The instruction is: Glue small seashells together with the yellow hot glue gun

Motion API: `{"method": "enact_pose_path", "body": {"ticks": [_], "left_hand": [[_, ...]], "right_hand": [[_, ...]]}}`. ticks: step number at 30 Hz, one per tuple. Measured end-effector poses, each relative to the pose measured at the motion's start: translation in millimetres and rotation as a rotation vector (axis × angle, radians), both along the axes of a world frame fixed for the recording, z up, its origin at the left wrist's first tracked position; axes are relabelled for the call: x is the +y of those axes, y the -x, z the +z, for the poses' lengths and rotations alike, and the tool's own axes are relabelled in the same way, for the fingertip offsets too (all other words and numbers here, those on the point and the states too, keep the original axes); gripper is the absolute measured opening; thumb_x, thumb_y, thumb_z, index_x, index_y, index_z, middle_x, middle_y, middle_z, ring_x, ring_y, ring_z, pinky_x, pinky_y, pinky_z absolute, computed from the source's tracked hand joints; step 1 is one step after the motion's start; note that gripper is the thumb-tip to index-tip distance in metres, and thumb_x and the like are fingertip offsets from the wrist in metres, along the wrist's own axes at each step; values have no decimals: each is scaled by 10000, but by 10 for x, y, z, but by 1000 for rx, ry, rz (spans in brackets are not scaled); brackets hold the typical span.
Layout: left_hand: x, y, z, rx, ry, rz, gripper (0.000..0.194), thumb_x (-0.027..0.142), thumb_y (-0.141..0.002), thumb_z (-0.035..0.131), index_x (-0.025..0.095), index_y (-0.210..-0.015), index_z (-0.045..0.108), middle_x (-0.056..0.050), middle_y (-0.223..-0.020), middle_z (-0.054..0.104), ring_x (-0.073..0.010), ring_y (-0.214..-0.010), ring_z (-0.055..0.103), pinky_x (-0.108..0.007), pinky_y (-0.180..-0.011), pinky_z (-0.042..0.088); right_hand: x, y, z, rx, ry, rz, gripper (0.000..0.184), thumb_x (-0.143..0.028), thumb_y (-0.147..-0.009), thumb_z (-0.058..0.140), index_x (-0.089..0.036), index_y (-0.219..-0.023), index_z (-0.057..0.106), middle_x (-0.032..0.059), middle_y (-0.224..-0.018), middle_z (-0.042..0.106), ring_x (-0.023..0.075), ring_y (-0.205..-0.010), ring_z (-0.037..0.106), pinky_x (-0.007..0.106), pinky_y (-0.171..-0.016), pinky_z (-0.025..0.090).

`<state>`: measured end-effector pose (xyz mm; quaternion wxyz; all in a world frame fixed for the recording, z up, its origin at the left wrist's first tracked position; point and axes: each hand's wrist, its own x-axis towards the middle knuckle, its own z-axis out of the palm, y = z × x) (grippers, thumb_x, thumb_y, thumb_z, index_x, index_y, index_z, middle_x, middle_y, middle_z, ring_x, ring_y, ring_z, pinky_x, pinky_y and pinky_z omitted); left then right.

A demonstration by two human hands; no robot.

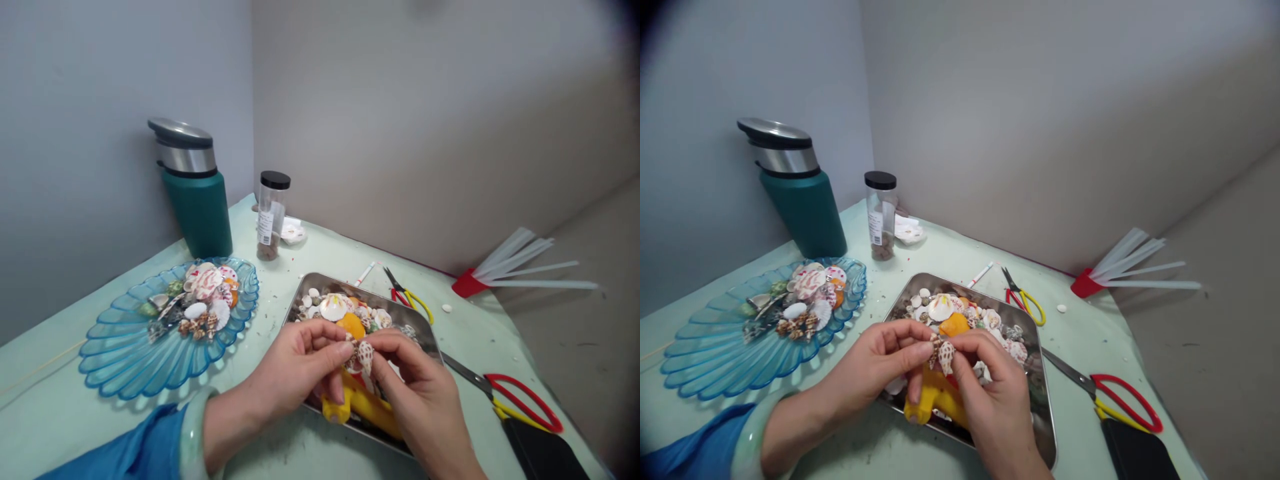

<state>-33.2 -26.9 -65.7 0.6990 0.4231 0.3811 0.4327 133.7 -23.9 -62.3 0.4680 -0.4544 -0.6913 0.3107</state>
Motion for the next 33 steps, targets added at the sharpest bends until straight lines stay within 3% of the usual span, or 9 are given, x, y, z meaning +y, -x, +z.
{"method": "enact_pose_path", "body": {"ticks": [5,9,12,14,20,24,27,29,33], "left_hand": [[2,-6,8,5,11,8,289,414,-769,659,144,-858,603,33,-439,600,-87,-368,516,-195,-467,433],[2,-13,16,5,-6,11,344,422,-762,662,146,-956,597,38,-465,606,-99,-367,540,-195,-441,429],[4,-11,34,-24,-39,12,381,443,-790,626,159,-1032,547,21,-593,647,-102,-384,564,-208,-424,451],[5,-12,40,-26,-47,24,340,430,-789,631,165,-978,532,11,-669,655,-86,-386,557,-200,-406,448],[-10,-34,31,76,-67,65,250,348,-728,699,150,-763,550,50,-556,558,-42,-355,469,-147,-364,364],[-43,-37,29,167,-107,169,204,329,-754,677,164,-798,566,60,-533,521,-64,-394,471,-173,-401,403],[-63,-27,23,255,-243,241,221,261,-735,705,181,-914,602,11,-715,593,-98,-544,537,-196,-488,457],[-67,-20,18,304,-324,253,280,226,-733,710,197,-993,611,-14,-822,605,-113,-625,547,-208,-545,474],[-58,-18,13,340,-356,253,297,211,-753,697,206,-1033,599,-14,-839,586,-119,-642,532,-225,-578,474]], "right_hand": [[-19,5,19,7,90,-18,85,-209,-813,594,-206,-766,665,25,-791,665,181,-741,615,283,-697,459],[-13,-4,43,140,281,-5,92,-283,-800,638,-203,-765,667,-1,-693,639,143,-631,566,240,-594,438],[3,-10,55,283,423,8,157,-342,-762,698,-189,-748,664,-34,-589,584,106,-559,508,200,-548,416],[3,-9,54,383,508,21,192,-361,-745,725,-181,-742,655,-48,-560,555,85,-539,478,179,-538,404],[-53,19,78,580,743,115,250,-381,-754,731,-167,-754,602,-58,-544,517,68,-519,451,179,-549,402],[-67,37,120,659,831,161,295,-401,-744,734,-172,-727,548,-70,-490,491,44,-436,362,153,-453,302],[-62,36,136,676,873,192,295,-400,-777,705,-176,-719,522,-69,-480,492,38,-404,333,158,-408,226],[-63,33,139,679,881,202,290,-385,-795,691,-176,-711,510,-69,-477,493,37,-394,339,164,-404,207],[-81,36,135,661,872,183,278,-353,-801,691,-174,-707,501,-72,-460,493,32,-377,342,175,-418,202]]}}
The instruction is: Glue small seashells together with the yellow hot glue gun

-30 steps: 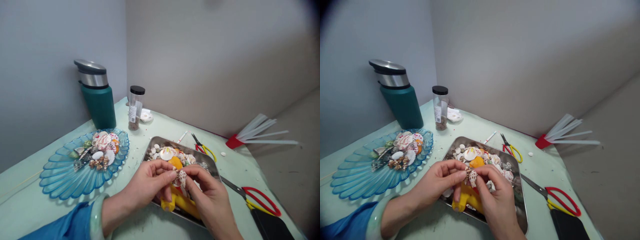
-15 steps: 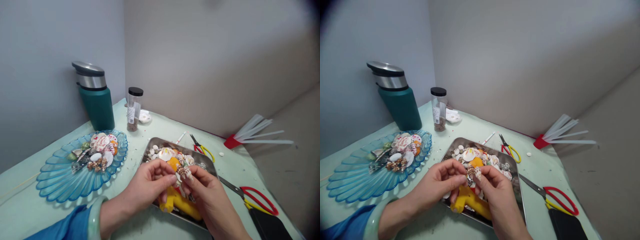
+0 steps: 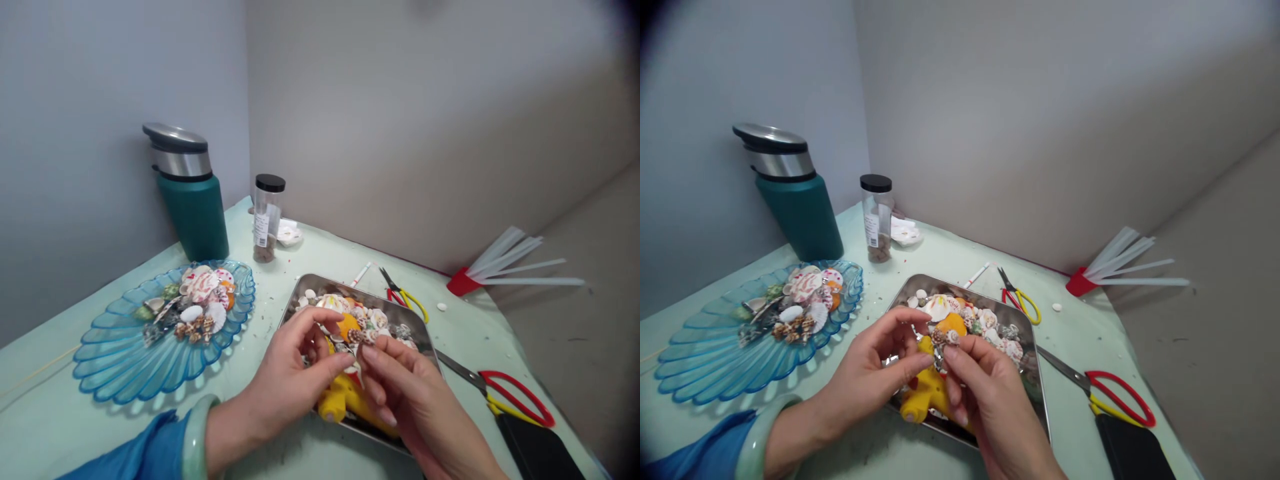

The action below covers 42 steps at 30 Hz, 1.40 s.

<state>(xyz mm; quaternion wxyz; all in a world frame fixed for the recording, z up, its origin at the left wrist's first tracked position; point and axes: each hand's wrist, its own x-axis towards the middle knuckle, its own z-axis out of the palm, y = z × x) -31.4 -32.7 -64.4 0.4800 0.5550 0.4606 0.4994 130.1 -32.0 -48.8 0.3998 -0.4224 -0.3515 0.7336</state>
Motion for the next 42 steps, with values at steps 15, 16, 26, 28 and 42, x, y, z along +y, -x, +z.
{"method": "enact_pose_path", "body": {"ticks": [15,16,26,28,42], "left_hand": [[4,-1,-14,-12,-5,-15,133,247,-790,653,190,-909,631,-25,-875,595,-121,-660,545,-218,-566,469],[5,-2,-18,-19,19,-14,145,256,-789,654,188,-915,631,-15,-815,590,-122,-645,541,-216,-558,466],[12,-10,-14,-70,112,-71,186,270,-783,648,160,-933,638,20,-656,551,-98,-539,518,-201,-505,436],[13,-12,-12,-95,110,-81,235,269,-785,647,162,-994,640,13,-684,561,-94,-535,524,-202,-500,435],[17,-20,-21,-125,163,-85,277,298,-750,657,119,-960,646,36,-547,544,-90,-435,507,-198,-437,412]], "right_hand": [[3,3,20,-366,-192,9,335,-454,-742,699,-181,-646,531,-70,-468,462,50,-404,351,173,-392,245],[8,-11,28,-447,-257,-42,312,-448,-722,713,-184,-663,558,-59,-495,490,65,-426,391,180,-402,289],[-12,-86,23,-743,-758,-109,217,-308,-840,607,-242,-1045,633,2,-757,639,142,-610,576,258,-579,474],[-12,-84,11,-741,-766,-104,198,-305,-850,604,-245,-1036,634,-7,-728,630,138,-596,567,253,-569,473],[-12,-70,-53,-714,-796,-143,119,-272,-848,616,-240,-958,647,-9,-729,631,136,-595,565,271,-590,472]]}}
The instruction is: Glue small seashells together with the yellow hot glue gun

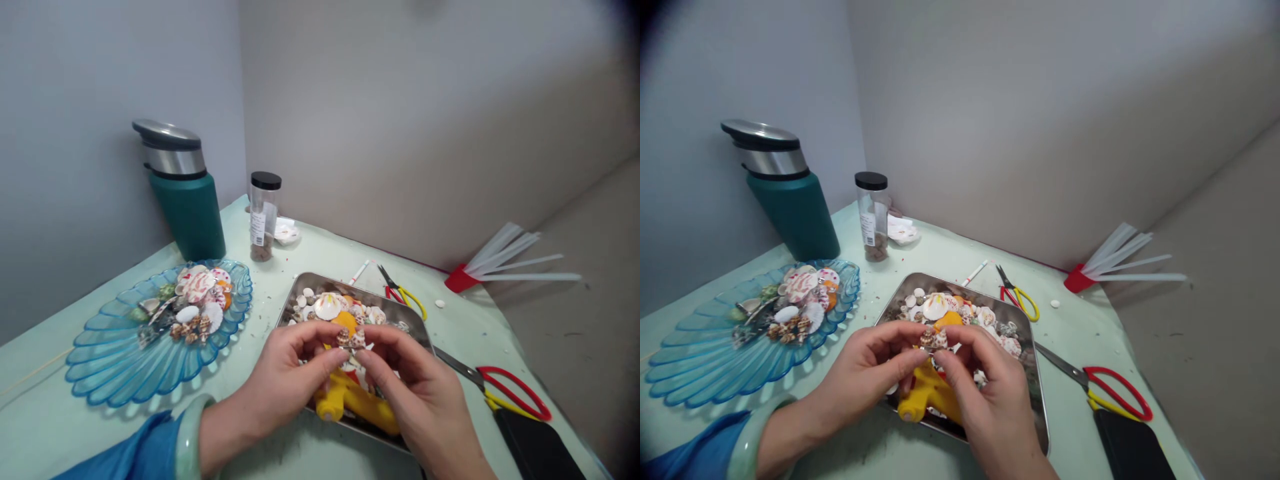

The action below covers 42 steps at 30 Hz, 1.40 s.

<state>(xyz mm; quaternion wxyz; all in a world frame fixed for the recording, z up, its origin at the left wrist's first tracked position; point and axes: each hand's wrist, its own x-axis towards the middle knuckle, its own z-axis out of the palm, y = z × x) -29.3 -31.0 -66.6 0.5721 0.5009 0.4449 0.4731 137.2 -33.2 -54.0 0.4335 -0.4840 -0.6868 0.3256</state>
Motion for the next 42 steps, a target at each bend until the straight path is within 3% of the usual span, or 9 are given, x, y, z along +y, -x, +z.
{"method": "enact_pose_path", "body": {"ticks": [11,18,20,23,26,33,37,39,42], "left_hand": [[-20,14,-47,22,-34,7,249,287,-761,660,133,-957,659,38,-541,548,-95,-435,519,-202,-443,430],[-1,8,-20,-14,-21,19,283,295,-781,639,139,-1016,626,45,-551,546,-96,-458,531,-203,-462,446],[-1,4,-11,-27,-4,21,285,304,-778,640,135,-1007,620,48,-536,543,-93,-446,524,-197,-448,439],[-10,-2,-12,-38,17,35,296,309,-762,662,137,-1000,622,52,-520,544,-91,-434,524,-192,-438,435],[-13,-5,-18,-50,31,39,294,310,-749,681,142,-985,630,50,-530,555,-86,-429,527,-186,-435,431],[-5,-1,-13,-72,45,-4,282,295,-727,703,141,-954,636,50,-556,555,-81,-434,527,-183,-437,437],[-8,6,-16,-98,26,-27,297,334,-748,690,146,-975,654,40,-597,562,-77,-441,527,-184,-441,440],[-8,16,-26,-105,1,-45,301,389,-812,621,148,-987,660,35,-583,557,-77,-433,517,-184,-436,432],[-6,29,-42,-101,-30,-63,327,427,-880,522,152,-996,656,3,-674,604,-65,-428,508,-188,-438,430]], "right_hand": [[15,-4,-4,-51,-60,0,119,-260,-856,600,-232,-963,645,11,-801,653,137,-610,580,283,-620,484],[20,-3,7,-59,-55,-2,216,-267,-857,601,-231,-1070,600,-16,-721,620,137,-605,587,256,-572,493],[26,-17,8,-88,-140,-17,211,-233,-861,596,-228,-1071,585,-8,-770,620,126,-606,585,245,-574,492],[36,-48,-2,-208,-426,-11,170,-140,-852,586,-223,-1000,596,28,-908,605,132,-737,606,245,-674,492],[41,-67,-16,-377,-669,22,195,-65,-833,570,-203,-962,619,45,-917,587,144,-816,602,252,-736,476],[50,-57,-54,-539,-823,-3,164,-72,-840,558,-176,-945,630,65,-851,605,161,-727,582,279,-638,456],[44,-49,-39,-433,-699,29,179,-58,-839,553,-179,-954,617,63,-892,596,156,-774,582,270,-684,456],[36,-36,0,-273,-506,40,114,-97,-859,547,-191,-884,606,41,-852,589,145,-753,571,252,-664,451],[25,-17,61,9,-67,26,93,-235,-874,573,-204,-786,577,-5,-730,566,127,-643,530,229,-573,422]]}}
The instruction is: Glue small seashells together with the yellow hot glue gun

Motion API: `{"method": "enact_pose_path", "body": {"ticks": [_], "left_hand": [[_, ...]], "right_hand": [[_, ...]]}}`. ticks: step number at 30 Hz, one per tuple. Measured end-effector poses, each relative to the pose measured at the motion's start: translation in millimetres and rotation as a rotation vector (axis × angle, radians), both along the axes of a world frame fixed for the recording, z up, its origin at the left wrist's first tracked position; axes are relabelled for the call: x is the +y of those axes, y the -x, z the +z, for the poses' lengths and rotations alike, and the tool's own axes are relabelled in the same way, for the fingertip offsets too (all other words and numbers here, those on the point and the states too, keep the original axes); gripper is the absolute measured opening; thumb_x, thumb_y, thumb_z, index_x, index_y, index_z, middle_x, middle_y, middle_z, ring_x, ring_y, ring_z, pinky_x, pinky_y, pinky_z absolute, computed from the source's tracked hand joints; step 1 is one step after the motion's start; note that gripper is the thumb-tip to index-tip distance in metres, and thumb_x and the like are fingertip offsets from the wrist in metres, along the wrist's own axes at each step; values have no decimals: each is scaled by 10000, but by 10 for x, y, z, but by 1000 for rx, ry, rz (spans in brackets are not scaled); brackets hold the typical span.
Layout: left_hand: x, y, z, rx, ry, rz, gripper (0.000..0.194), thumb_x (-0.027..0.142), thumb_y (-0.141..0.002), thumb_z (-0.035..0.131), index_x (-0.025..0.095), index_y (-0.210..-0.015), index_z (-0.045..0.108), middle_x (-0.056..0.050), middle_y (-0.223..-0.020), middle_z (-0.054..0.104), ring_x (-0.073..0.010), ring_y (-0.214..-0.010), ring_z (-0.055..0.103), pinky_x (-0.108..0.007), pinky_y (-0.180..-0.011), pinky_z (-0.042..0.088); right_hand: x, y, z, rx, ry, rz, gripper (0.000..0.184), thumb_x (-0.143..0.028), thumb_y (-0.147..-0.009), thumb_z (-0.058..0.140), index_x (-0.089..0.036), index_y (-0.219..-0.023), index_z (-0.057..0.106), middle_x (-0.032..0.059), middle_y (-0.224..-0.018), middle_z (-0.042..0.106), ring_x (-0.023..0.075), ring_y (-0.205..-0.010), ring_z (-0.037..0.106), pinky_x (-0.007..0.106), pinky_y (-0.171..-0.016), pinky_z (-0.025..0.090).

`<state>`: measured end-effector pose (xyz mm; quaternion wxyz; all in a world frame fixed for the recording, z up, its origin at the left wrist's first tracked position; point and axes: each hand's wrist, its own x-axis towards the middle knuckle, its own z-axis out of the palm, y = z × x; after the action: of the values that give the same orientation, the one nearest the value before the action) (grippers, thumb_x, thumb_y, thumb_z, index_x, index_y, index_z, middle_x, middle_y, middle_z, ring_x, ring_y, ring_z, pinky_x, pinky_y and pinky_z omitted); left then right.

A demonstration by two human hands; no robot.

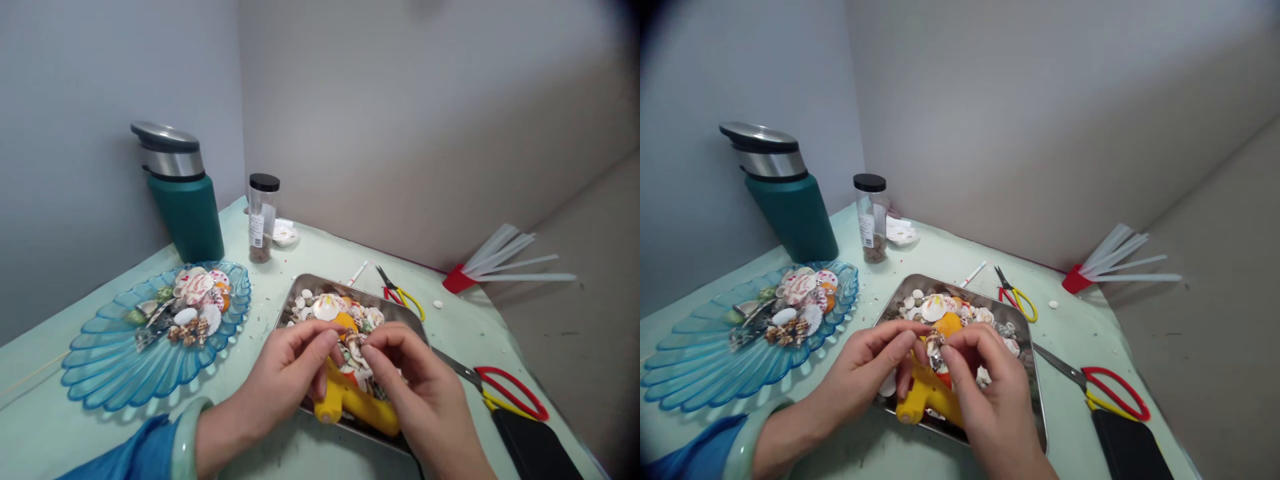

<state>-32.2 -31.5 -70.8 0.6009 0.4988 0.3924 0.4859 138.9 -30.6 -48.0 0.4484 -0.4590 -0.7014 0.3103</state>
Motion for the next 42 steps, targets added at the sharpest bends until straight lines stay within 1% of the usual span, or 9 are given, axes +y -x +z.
{"method": "enact_pose_path", "body": {"ticks": [3,5,8,10,14,23,28,34,42], "left_hand": [[-2,0,1,18,-1,7,310,409,-892,511,154,-1013,638,-14,-760,625,-52,-427,498,-190,-448,432],[-7,-4,13,29,7,14,294,396,-891,516,155,-1022,623,-7,-744,616,-54,-430,492,-192,-452,428],[-12,-11,40,49,29,17,284,381,-871,546,165,-1048,596,17,-685,582,-66,-445,491,-195,-456,420],[-11,-12,60,66,29,23,304,355,-818,619,168,-1056,587,35,-647,546,-78,-475,491,-194,-465,415],[0,-8,89,131,-58,69,376,265,-715,718,175,-1060,596,30,-678,536,-98,-570,488,-197,-514,417],[1,1,68,167,-102,34,277,277,-777,671,171,-1028,620,30,-615,556,-110,-547,522,-215,-520,422],[3,6,67,151,-108,30,267,312,-814,635,181,-1045,614,25,-623,567,-109,-545,521,-217,-519,420],[-16,4,119,142,-147,33,268,238,-745,688,163,-996,633,40,-626,505,-92,-544,464,-194,-491,387],[-20,16,64,201,-186,14,298,239,-767,674,184,-1057,625,18,-710,532,-104,-597,485,-206,-537,412]], "right_hand": [[4,4,17,267,440,37,177,-356,-842,631,-198,-795,567,-54,-590,498,91,-528,436,197,-505,347],[19,3,8,434,634,111,219,-386,-837,639,-189,-800,549,-73,-529,462,72,-486,362,191,-494,290],[48,11,-9,612,809,235,239,-382,-833,646,-182,-783,524,-77,-487,456,62,-459,307,200,-486,229],[61,21,-18,667,863,285,249,-369,-818,663,-177,-756,517,-73,-472,458,59,-448,304,205,-479,205],[56,34,-36,715,884,296,224,-334,-822,658,-167,-752,526,-67,-474,465,56,-445,305,207,-480,197],[41,41,-51,600,794,233,183,-318,-852,638,-161,-810,553,-71,-505,472,53,-463,311,203,-488,202],[66,13,-36,695,877,321,166,-296,-847,634,-155,-850,546,-74,-486,453,54,-450,302,207,-491,193],[59,-14,-47,675,847,328,167,-297,-848,646,-166,-836,543,-70,-495,473,53,-452,306,207,-491,186],[50,21,-36,634,824,317,187,-314,-836,664,-158,-835,561,-73,-497,485,44,-449,325,183,-483,218]]}}
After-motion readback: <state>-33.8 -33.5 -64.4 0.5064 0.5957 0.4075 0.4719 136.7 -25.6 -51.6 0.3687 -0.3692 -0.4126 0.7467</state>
